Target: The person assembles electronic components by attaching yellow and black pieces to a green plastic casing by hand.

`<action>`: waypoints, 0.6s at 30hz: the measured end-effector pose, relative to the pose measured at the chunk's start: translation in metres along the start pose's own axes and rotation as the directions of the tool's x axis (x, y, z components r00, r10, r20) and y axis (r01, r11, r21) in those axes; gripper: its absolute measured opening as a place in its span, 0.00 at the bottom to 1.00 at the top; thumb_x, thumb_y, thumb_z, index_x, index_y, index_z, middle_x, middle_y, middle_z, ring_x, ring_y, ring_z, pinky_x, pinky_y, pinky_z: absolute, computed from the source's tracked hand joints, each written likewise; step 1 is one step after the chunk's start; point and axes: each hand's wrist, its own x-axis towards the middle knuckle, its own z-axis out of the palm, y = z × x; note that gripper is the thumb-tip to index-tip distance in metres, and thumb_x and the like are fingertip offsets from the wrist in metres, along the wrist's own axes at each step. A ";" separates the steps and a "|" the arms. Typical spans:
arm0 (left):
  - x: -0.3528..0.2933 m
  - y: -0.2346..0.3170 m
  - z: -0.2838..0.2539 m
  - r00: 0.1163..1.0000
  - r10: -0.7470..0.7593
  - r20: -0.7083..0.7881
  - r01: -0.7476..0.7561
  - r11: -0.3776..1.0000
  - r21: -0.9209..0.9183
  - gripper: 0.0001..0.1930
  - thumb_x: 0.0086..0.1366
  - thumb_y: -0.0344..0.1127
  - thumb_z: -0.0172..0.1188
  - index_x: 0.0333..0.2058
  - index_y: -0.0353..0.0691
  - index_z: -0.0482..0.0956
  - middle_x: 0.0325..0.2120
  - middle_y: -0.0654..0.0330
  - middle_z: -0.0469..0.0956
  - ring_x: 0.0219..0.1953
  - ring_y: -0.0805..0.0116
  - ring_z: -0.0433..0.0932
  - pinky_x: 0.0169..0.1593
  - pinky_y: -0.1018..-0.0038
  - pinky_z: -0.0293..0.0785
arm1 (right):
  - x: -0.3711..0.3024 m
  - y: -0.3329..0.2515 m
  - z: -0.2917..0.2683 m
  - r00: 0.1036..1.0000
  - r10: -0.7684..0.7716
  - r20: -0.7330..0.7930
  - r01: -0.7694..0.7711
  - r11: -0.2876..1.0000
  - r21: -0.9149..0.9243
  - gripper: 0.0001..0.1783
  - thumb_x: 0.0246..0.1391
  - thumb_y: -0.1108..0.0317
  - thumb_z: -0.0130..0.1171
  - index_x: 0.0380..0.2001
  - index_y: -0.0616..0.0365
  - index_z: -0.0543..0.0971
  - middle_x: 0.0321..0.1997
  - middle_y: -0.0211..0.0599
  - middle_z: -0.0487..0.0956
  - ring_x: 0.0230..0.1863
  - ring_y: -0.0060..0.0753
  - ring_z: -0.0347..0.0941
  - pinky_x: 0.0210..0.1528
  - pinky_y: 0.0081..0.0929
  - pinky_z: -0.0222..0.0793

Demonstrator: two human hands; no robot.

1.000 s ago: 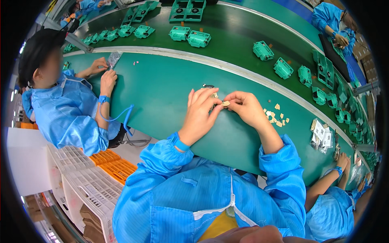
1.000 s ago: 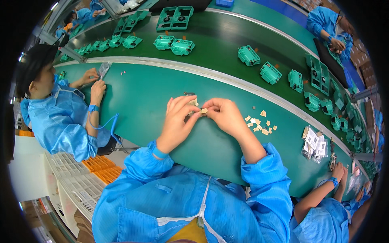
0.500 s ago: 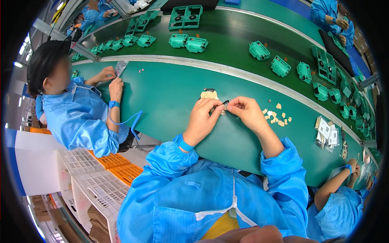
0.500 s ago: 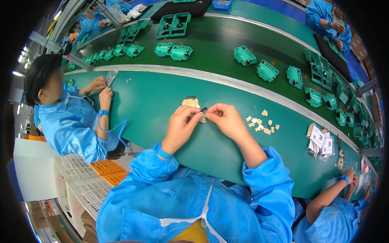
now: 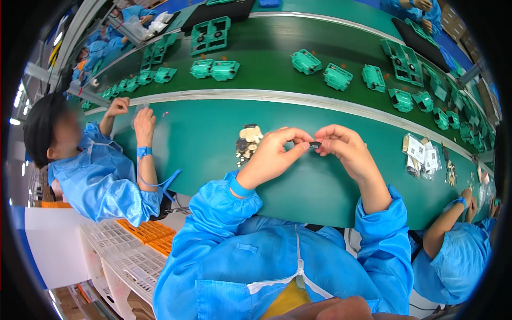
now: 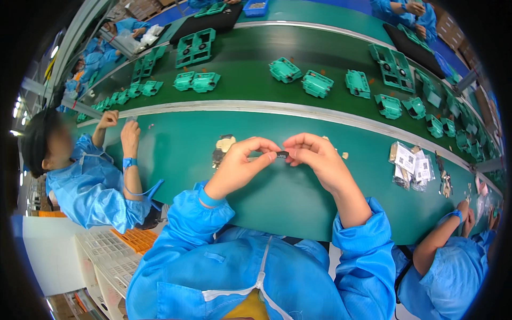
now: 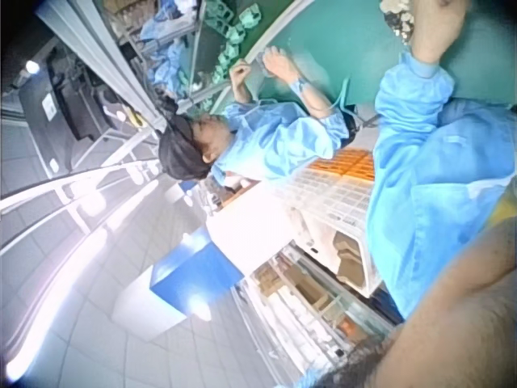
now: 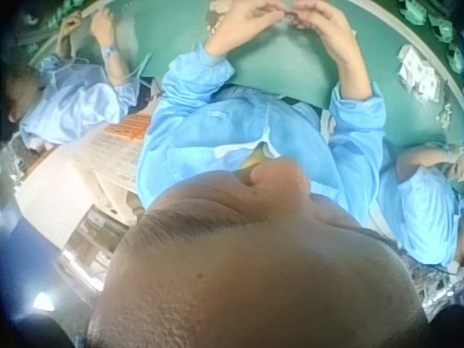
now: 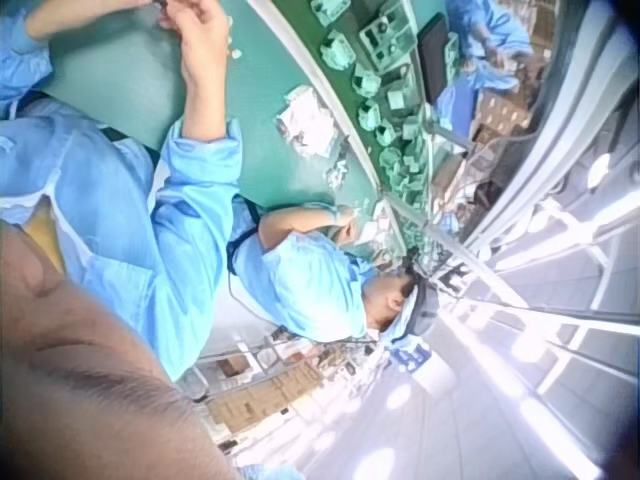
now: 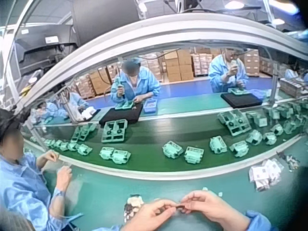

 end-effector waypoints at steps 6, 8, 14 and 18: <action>0.028 -0.002 0.047 0.952 0.300 0.056 -0.305 0.942 0.137 0.10 0.63 0.27 0.65 0.43 0.37 0.83 0.39 0.58 0.84 0.41 0.62 0.82 0.48 0.66 0.76 | -0.033 0.009 -0.040 0.987 0.153 -0.056 -0.133 0.956 0.261 0.12 0.66 0.64 0.61 0.41 0.64 0.81 0.32 0.34 0.83 0.30 0.23 0.79 0.36 0.20 0.76; 0.038 -0.012 0.057 0.793 0.602 0.091 -0.576 0.693 0.435 0.10 0.58 0.25 0.68 0.40 0.39 0.84 0.38 0.60 0.84 0.40 0.59 0.81 0.47 0.64 0.75 | -0.034 0.017 -0.053 0.977 0.206 -0.048 -0.184 0.941 0.283 0.12 0.66 0.64 0.61 0.40 0.64 0.81 0.32 0.35 0.83 0.30 0.24 0.79 0.35 0.20 0.76; 0.047 -0.023 0.074 0.736 0.676 0.036 -0.610 0.640 0.468 0.12 0.54 0.22 0.69 0.38 0.41 0.84 0.39 0.62 0.85 0.43 0.58 0.80 0.46 0.63 0.75 | -0.041 0.022 -0.061 0.970 0.231 -0.072 -0.205 0.942 0.267 0.09 0.65 0.67 0.62 0.39 0.63 0.82 0.33 0.35 0.83 0.31 0.24 0.79 0.36 0.20 0.75; 0.049 -0.034 0.081 0.788 0.616 0.005 -0.577 0.735 0.356 0.12 0.54 0.20 0.69 0.36 0.41 0.84 0.41 0.61 0.85 0.44 0.58 0.80 0.46 0.63 0.75 | -0.045 0.029 -0.058 0.976 0.097 -0.194 -0.079 0.992 0.099 0.08 0.64 0.69 0.62 0.39 0.63 0.83 0.34 0.33 0.82 0.34 0.23 0.78 0.39 0.20 0.74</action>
